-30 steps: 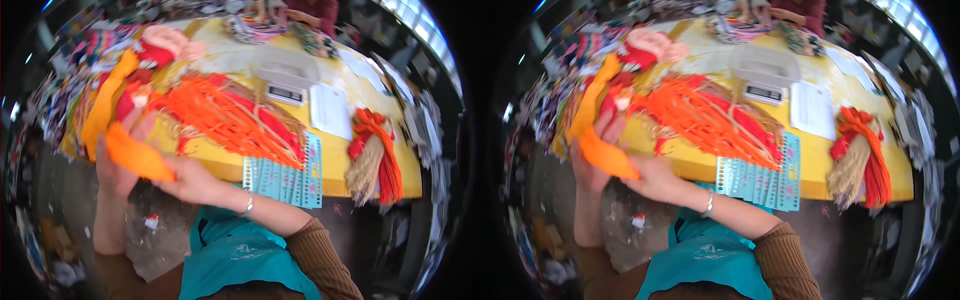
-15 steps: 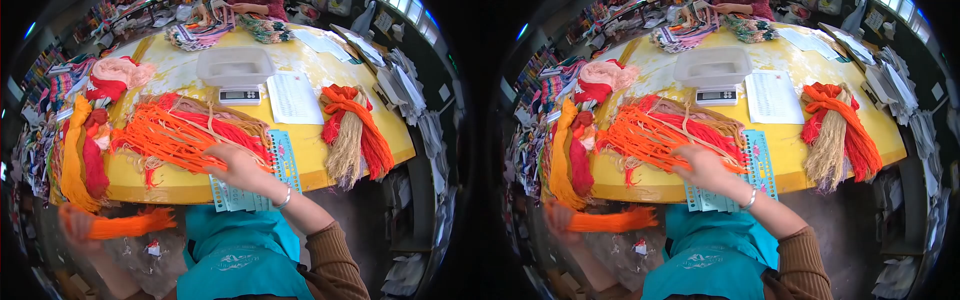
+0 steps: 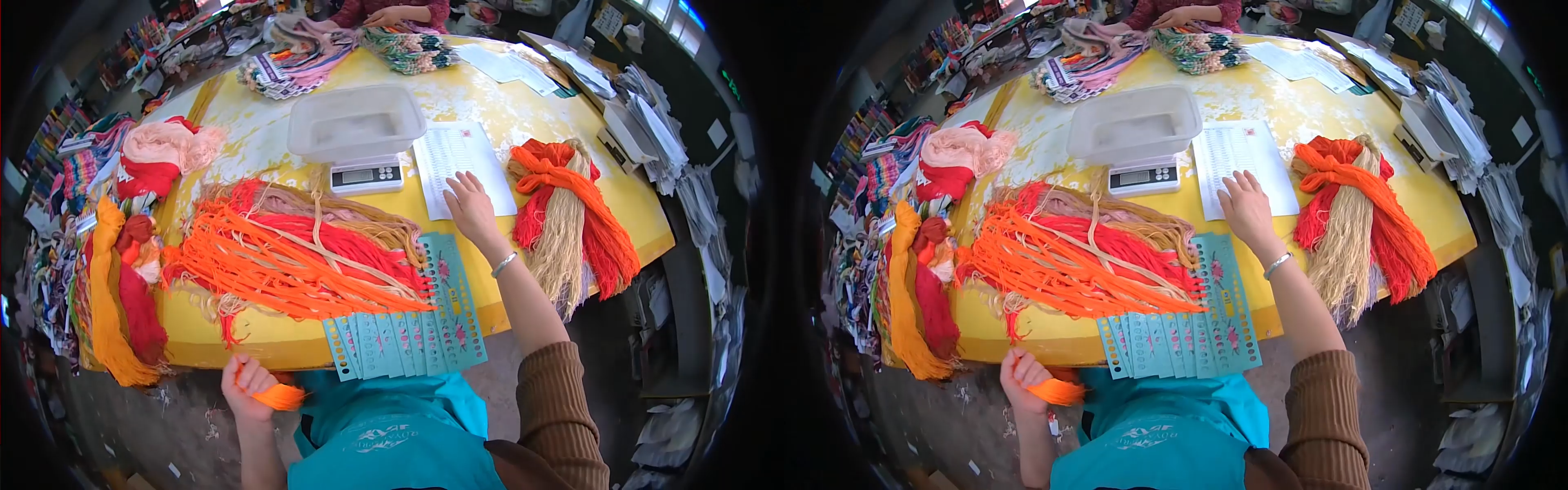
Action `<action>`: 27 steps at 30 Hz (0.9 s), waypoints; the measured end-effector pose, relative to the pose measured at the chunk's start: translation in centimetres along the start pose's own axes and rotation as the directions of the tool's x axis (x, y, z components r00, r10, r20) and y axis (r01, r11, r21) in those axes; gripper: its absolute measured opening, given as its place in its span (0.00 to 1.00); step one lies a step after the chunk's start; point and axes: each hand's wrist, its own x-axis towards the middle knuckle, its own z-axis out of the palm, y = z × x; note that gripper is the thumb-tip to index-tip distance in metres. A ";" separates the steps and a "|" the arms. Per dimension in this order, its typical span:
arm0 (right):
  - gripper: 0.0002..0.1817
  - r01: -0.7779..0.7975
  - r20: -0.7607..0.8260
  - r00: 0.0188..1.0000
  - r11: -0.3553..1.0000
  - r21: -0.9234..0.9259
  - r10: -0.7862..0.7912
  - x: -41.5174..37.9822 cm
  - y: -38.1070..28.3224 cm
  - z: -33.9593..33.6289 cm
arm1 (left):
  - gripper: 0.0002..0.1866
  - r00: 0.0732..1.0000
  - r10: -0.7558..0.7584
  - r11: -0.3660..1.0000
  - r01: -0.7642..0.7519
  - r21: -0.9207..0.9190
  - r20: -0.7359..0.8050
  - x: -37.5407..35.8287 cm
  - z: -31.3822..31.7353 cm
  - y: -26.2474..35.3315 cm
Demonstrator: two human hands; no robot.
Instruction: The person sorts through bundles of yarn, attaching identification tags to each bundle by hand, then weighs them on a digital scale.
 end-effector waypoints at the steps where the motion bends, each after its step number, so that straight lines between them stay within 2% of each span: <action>1: 0.21 -0.003 0.000 1.000 1.000 0.000 0.003 0.5 0.3 0.4 | 0.12 1.000 -0.021 1.000 0.021 0.010 0.005 0.6 -0.1 -0.5; 4: 0.20 0.043 -0.048 0.998 0.997 -0.070 -0.046 2.1 -0.1 0.8 | 0.11 0.999 -0.028 0.999 0.029 0.038 -0.028 1.8 0.1 -2.1; 6: 0.20 -0.132 0.176 0.972 0.982 -0.134 0.155 3.3 -1.4 -0.5 | 0.11 0.998 -0.047 0.997 0.049 0.051 -0.043 2.4 0.2 -2.7; 10: 0.21 -0.142 0.124 0.978 0.972 -0.189 0.168 4.6 -0.6 1.4 | 0.11 0.996 -0.041 0.995 0.047 0.090 -0.074 3.1 0.2 -3.3; 16: 0.24 -0.152 0.253 0.943 0.957 -0.245 0.215 5.7 -0.6 1.8 | 0.11 0.992 -0.027 0.992 0.041 0.117 -0.123 3.3 0.9 -3.4; 18: 0.22 -0.161 0.229 0.950 0.959 -0.232 0.214 5.8 -0.6 1.8 | 0.10 0.981 0.022 0.950 0.040 0.309 -0.194 3.0 1.7 -3.8; 19: 0.22 -0.162 0.228 0.949 0.959 -0.233 0.215 5.8 -0.6 1.8 | 0.10 0.981 0.022 0.950 0.040 0.309 -0.194 2.8 1.9 -4.0; 20: 0.24 -0.168 0.251 0.940 0.955 -0.243 0.229 5.9 -0.6 1.9 | 0.09 0.976 0.118 0.818 0.009 0.575 -0.184 2.5 2.0 -4.3; 21: 0.27 -0.173 0.274 0.931 0.952 -0.253 0.242 6.0 -0.6 1.9 | 0.09 0.967 0.208 0.613 -0.013 0.790 -0.146 2.2 2.2 -4.5; 22: 0.27 -0.172 0.274 0.931 0.952 -0.252 0.241 6.0 -0.5 2.0 | 0.09 0.967 0.209 0.613 -0.014 0.790 -0.145 1.9 3.0 -5.0; 24: 0.28 -0.186 0.255 0.933 0.946 -0.265 0.255 6.0 -0.4 2.2 | 0.09 0.949 0.314 0.122 -0.023 0.992 -0.017 1.2 4.5 -5.6; 25: 0.28 -0.182 0.256 0.934 0.947 -0.263 0.251 6.0 -0.5 2.2 | 0.09 0.948 0.318 0.123 -0.023 0.992 -0.018 1.1 4.5 -5.4; 27: 0.28 -0.199 0.277 0.922 0.944 -0.265 0.272 5.9 -0.6 1.8 | 0.15 0.927 0.254 -0.175 -0.238 0.955 0.278 0.7 4.5 -5.1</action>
